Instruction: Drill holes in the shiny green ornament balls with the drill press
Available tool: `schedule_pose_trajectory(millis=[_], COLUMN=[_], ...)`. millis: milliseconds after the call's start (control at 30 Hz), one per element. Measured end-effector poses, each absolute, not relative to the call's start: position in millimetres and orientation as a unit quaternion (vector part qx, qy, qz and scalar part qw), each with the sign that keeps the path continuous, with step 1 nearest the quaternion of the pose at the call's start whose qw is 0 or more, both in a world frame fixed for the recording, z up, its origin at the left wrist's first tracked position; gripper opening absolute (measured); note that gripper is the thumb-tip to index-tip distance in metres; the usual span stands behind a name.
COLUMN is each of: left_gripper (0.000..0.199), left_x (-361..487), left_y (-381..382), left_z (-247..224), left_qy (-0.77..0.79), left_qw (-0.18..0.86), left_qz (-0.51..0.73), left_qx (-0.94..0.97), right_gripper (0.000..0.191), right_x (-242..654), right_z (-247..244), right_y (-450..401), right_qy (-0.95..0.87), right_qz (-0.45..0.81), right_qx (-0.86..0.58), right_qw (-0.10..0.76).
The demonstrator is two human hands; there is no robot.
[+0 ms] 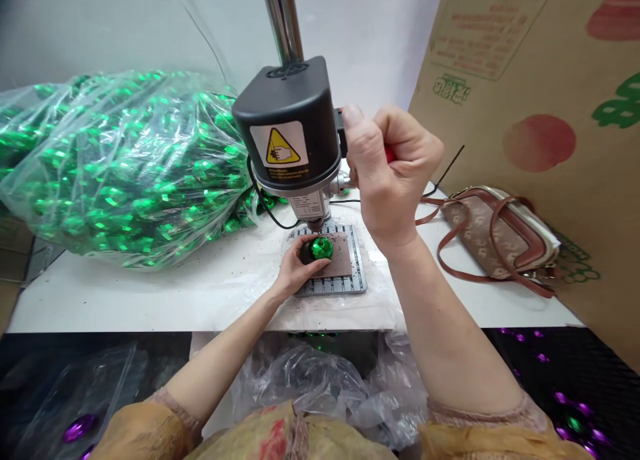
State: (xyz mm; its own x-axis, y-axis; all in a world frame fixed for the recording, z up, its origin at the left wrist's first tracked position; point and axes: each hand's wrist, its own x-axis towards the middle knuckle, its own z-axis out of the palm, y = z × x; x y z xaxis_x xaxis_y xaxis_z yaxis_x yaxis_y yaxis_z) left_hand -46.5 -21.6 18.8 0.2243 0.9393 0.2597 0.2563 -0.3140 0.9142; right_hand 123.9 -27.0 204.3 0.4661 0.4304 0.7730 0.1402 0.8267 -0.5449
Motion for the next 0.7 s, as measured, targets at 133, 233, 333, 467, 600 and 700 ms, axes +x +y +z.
schedule_pose_trajectory(millis=[133, 233, 333, 467, 600, 700], left_gripper=[0.052, 0.054, 0.053, 0.052, 0.053, 0.056], left_x=[-47.5, -47.3, -46.2, -45.0, -45.1, -45.7], left_y=[-19.5, -18.0, -16.8, -16.2, -15.9, -15.9], left_z=[15.6, 13.5, 11.8, 9.7, 6.7, 6.2], left_qy=[0.421, 0.422, 0.426, 0.423, 0.415, 0.410], left_qw=[0.395, 0.393, 0.383, 0.376, 0.371, 0.371], left_qz=[0.425, 0.415, 0.414, 0.419, 0.427, 0.426], left_qx=[0.698, 0.704, 0.707, 0.710, 0.713, 0.716], right_gripper=[0.044, 0.043, 0.045, 0.048, 0.050, 0.050], right_x=[124.9, 126.2, 127.4, 126.7, 123.1, 122.1], right_z=[204.8, 204.8, 203.4, 195.2, 181.1, 172.4], right_y=[-26.2, -25.3, -25.7, -27.4, -29.3, -30.6], right_qy=[-0.506, -0.509, -0.522, -0.525, -0.516, -0.522], right_qz=[0.091, 0.096, 0.087, 0.058, 0.037, 0.016], right_qx=[-0.276, -0.250, -0.255, -0.249, -0.188, -0.168], right_qw=[0.812, 0.818, 0.809, 0.812, 0.835, 0.836])
